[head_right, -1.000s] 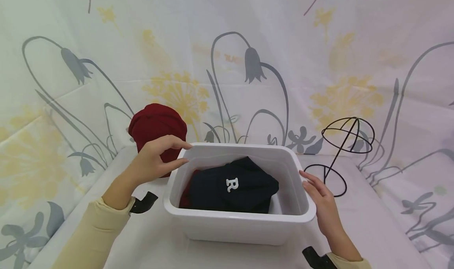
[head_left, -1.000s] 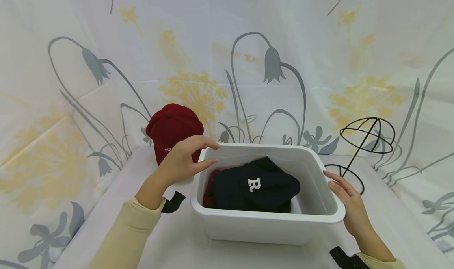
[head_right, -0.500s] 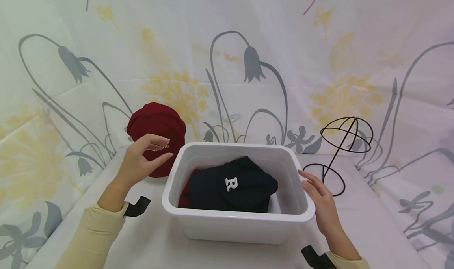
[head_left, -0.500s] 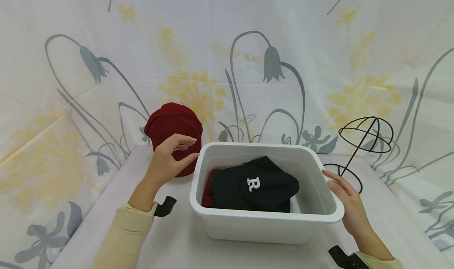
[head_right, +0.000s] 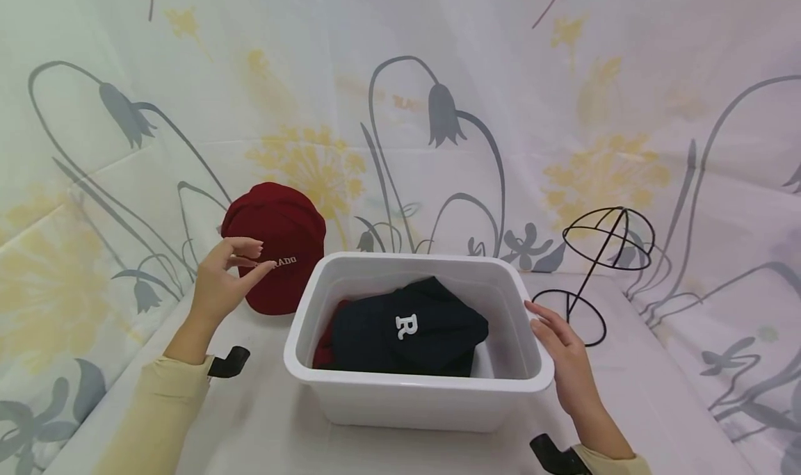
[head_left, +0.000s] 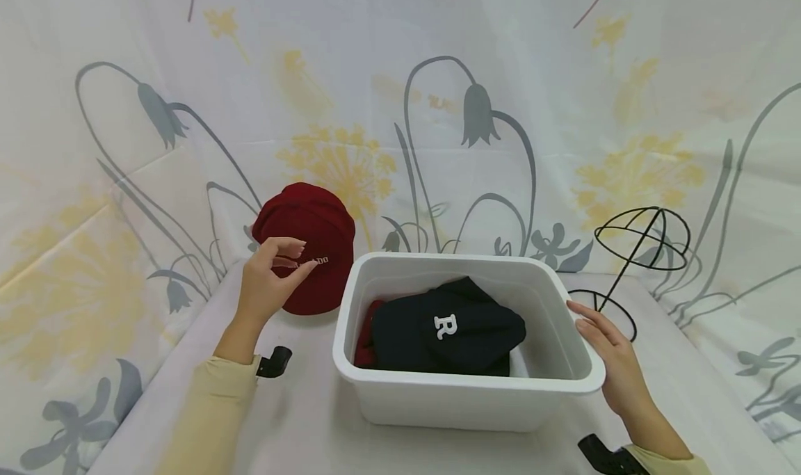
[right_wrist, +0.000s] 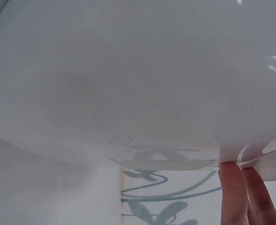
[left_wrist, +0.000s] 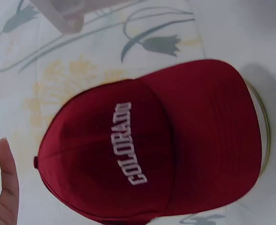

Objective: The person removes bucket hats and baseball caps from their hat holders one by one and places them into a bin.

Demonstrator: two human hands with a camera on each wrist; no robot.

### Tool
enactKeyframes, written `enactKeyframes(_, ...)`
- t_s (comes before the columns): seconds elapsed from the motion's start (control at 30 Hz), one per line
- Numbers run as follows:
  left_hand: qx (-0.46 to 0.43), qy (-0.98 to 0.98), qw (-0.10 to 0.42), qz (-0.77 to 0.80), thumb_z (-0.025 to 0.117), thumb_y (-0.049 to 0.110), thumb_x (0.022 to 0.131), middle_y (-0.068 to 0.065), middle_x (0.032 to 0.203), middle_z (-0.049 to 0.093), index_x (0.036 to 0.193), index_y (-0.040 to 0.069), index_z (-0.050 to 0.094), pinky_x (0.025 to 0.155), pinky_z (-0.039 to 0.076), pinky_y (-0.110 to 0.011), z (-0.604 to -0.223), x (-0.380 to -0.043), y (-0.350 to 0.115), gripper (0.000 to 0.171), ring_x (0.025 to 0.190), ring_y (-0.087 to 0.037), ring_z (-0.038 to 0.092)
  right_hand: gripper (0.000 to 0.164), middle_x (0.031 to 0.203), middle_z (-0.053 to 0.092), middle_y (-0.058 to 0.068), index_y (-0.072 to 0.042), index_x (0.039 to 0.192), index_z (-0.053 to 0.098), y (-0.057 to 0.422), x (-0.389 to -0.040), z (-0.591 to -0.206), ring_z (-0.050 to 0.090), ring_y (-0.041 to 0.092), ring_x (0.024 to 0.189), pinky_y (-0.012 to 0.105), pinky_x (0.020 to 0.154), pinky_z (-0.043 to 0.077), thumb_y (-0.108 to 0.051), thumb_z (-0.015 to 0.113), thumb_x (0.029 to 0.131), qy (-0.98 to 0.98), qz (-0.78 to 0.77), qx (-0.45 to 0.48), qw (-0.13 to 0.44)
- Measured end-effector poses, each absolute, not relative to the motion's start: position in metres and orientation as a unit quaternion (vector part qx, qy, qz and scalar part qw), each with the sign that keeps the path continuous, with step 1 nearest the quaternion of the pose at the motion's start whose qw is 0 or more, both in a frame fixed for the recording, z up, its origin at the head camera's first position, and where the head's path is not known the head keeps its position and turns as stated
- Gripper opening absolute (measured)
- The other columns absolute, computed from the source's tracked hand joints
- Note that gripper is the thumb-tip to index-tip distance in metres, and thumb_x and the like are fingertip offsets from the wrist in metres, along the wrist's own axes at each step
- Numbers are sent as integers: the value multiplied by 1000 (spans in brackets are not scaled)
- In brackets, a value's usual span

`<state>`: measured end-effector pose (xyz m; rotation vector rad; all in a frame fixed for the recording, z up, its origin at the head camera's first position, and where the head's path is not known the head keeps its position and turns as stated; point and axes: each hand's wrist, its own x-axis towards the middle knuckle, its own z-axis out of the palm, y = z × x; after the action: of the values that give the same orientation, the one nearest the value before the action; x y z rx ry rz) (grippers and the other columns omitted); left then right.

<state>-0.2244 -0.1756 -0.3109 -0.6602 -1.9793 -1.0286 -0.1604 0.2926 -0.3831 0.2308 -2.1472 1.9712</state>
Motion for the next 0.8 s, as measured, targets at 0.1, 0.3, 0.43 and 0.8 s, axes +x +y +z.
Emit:
enactKeyframes(0.1,-243,-780,409,-406,75,-14,67,-22,89,60,97,-11,57,68,52,-28,-314,-231,-184,35,78,-32,56,35,103,58,-5,-14,133,51,293,-160,-383,60,7,88,24,66,52,-17,45,99,-731,670,79,107)
enactKeyframes(0.3,-196,-777,430,-415,78,-6,69,-18,89,61,98,-6,60,66,47,-16,-334,-261,-206,34,76,-27,55,35,103,59,-5,-13,133,51,293,-160,-382,60,8,89,24,66,52,-17,45,99,-732,668,85,109)
enactKeyframes(0.43,-165,-778,427,-430,80,0,70,-14,91,62,99,-4,61,64,46,-16,-343,-273,-217,34,76,-24,56,34,102,60,-5,-12,132,51,292,-160,-382,61,8,88,25,65,52,-17,45,99,-726,674,87,107)
enactKeyframes(0.8,-97,-796,407,-438,80,8,72,-15,102,55,107,-3,58,65,45,-12,-352,-285,-225,43,84,-27,55,34,102,60,-6,-13,132,52,292,-160,-381,61,7,88,24,65,52,-17,46,99,-730,669,82,113)
